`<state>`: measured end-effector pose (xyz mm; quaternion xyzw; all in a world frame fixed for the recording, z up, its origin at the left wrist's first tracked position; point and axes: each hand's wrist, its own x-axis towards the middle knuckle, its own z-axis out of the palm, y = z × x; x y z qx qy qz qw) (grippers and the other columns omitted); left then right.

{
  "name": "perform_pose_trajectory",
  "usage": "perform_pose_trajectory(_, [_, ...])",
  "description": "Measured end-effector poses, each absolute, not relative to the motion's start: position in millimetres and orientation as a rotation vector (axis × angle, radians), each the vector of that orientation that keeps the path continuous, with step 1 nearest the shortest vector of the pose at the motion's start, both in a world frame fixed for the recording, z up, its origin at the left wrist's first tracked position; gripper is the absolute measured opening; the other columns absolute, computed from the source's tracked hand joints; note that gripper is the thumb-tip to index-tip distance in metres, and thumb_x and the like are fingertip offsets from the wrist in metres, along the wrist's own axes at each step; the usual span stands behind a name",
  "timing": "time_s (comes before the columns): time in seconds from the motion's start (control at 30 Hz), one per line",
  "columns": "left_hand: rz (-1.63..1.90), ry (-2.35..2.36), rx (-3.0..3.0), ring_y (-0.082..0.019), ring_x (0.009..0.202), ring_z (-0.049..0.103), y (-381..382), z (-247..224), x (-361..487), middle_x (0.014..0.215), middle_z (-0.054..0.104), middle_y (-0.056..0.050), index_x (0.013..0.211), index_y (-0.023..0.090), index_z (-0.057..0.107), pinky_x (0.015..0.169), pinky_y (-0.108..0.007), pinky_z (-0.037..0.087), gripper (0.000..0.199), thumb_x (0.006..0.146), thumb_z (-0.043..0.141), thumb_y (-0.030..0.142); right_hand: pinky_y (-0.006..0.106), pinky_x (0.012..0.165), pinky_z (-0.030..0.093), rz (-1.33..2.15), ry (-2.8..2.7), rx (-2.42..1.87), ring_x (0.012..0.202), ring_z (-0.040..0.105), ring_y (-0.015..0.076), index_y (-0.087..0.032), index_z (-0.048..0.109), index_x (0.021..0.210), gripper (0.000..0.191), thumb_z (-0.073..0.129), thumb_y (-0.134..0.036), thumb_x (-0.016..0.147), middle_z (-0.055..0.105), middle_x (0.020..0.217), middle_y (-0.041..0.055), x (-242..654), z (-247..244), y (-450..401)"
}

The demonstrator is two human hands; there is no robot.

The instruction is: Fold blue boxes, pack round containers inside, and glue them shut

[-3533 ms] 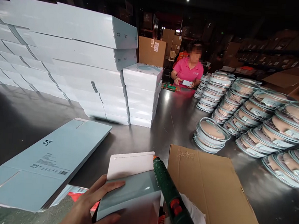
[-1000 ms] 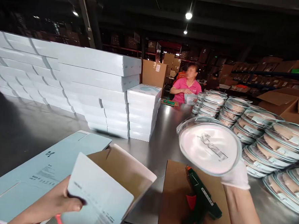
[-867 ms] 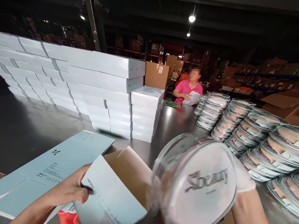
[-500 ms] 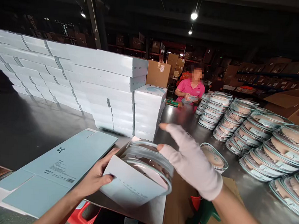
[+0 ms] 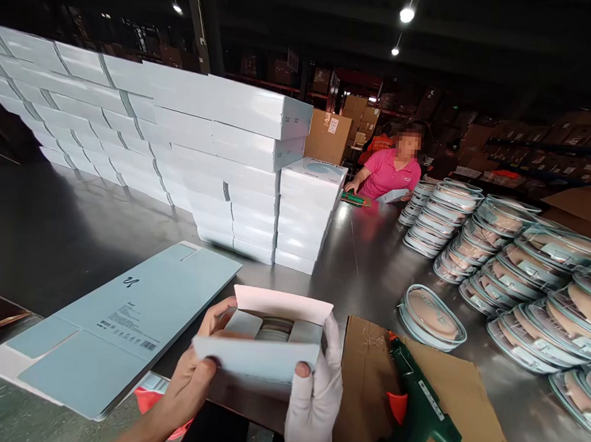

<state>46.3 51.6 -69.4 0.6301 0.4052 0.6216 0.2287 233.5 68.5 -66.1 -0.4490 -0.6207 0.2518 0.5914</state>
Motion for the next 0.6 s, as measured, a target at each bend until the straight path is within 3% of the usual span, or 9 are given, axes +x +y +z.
perform_pose_trajectory(0.1, [1.851,1.277,1.501,-0.035,0.145,0.044,51.4,-70.1,55.4,0.153,0.044,-0.013,0.132,0.029,0.055,0.113,-0.052,0.042,0.032,0.107,0.046,0.046,0.053,0.115,0.045,0.639,-1.303,-1.088,0.146,0.047,0.0315,-0.031,0.035,0.160,0.057,0.046,-0.043,0.105,0.043,0.164,0.0104,219.3,-66.2,66.7])
perform_pose_trajectory(0.17, [1.738,1.341,1.456,-0.035,0.149,0.041,48.7,-69.1,53.1,0.155,0.046,-0.011,0.131,0.031,0.056,0.116,-0.054,0.039,0.029,0.107,0.047,0.044,0.050,0.115,0.046,0.670,-1.299,-1.075,0.147,0.046,0.0291,-0.032,0.022,0.164,0.063,0.045,-0.040,0.106,0.041,0.166,0.0104,223.5,-61.6,63.9])
perform_pose_trajectory(0.23, [1.461,1.381,1.514,-0.036,0.152,0.037,46.0,-64.8,42.9,0.149,0.056,-0.009,0.126,0.032,0.064,0.119,-0.057,0.035,0.033,0.107,0.043,0.048,0.048,0.114,0.048,0.710,-1.406,-1.069,0.145,0.050,0.0279,-0.031,0.022,0.164,0.064,0.046,-0.039,0.104,0.044,0.164,0.0104,246.4,-54.1,61.8])
perform_pose_trajectory(0.3, [1.231,1.365,1.588,-0.039,0.155,0.032,45.9,-59.2,28.1,0.145,0.062,-0.009,0.127,0.034,0.068,0.121,-0.060,0.033,0.037,0.102,0.049,0.054,0.048,0.110,0.051,0.651,-1.530,-1.198,0.137,0.059,0.0297,-0.028,0.035,0.157,0.060,0.051,-0.042,0.100,0.055,0.155,0.0125,289.6,-46.0,62.4])
perform_pose_trajectory(0.37, [1.119,1.324,1.661,-0.042,0.156,0.031,49.5,-55.4,14.0,0.146,0.063,-0.010,0.132,0.034,0.067,0.121,-0.060,0.036,0.045,0.091,0.067,0.052,0.051,0.102,0.055,0.403,-1.556,-1.570,0.120,0.070,0.0351,-0.025,0.056,0.136,0.051,0.058,-0.048,0.092,0.072,0.131,0.0155,344.9,-40.3,65.7])
perform_pose_trajectory(0.43, [1.051,1.279,1.730,-0.042,0.154,0.035,55.8,-54.6,4.0,0.147,0.064,-0.010,0.136,0.035,0.066,0.112,-0.052,0.049,0.056,0.083,0.078,0.043,0.055,0.091,0.058,0.281,-1.493,-2.175,0.102,0.075,0.0403,-0.027,0.067,0.104,0.034,0.062,-0.054,0.084,0.079,0.100,0.0144,396.7,-38.8,70.6])
perform_pose_trajectory(0.5, [1.020,1.284,1.755,-0.042,0.152,0.039,62.9,-55.2,-1.1,0.146,0.065,-0.009,0.136,0.035,0.068,0.104,-0.046,0.057,0.056,0.081,0.080,0.038,0.055,0.078,0.060,0.328,-1.419,-2.431,0.085,0.077,0.0422,-0.028,0.062,0.078,0.032,0.069,-0.059,0.076,0.076,0.076,0.0121,431.6,-42.3,75.2])
perform_pose_trajectory(0.6, [1.001,1.338,1.735,-0.044,0.151,0.040,70.9,-54.0,-1.2,0.141,0.070,-0.008,0.129,0.036,0.073,0.114,-0.057,0.047,0.053,0.077,0.084,0.040,0.047,0.065,0.060,0.500,-1.342,-2.492,0.065,0.075,0.0353,-0.029,0.049,0.064,0.039,0.069,-0.061,0.076,0.067,0.057,0.0064,448.1,-54.1,78.3])
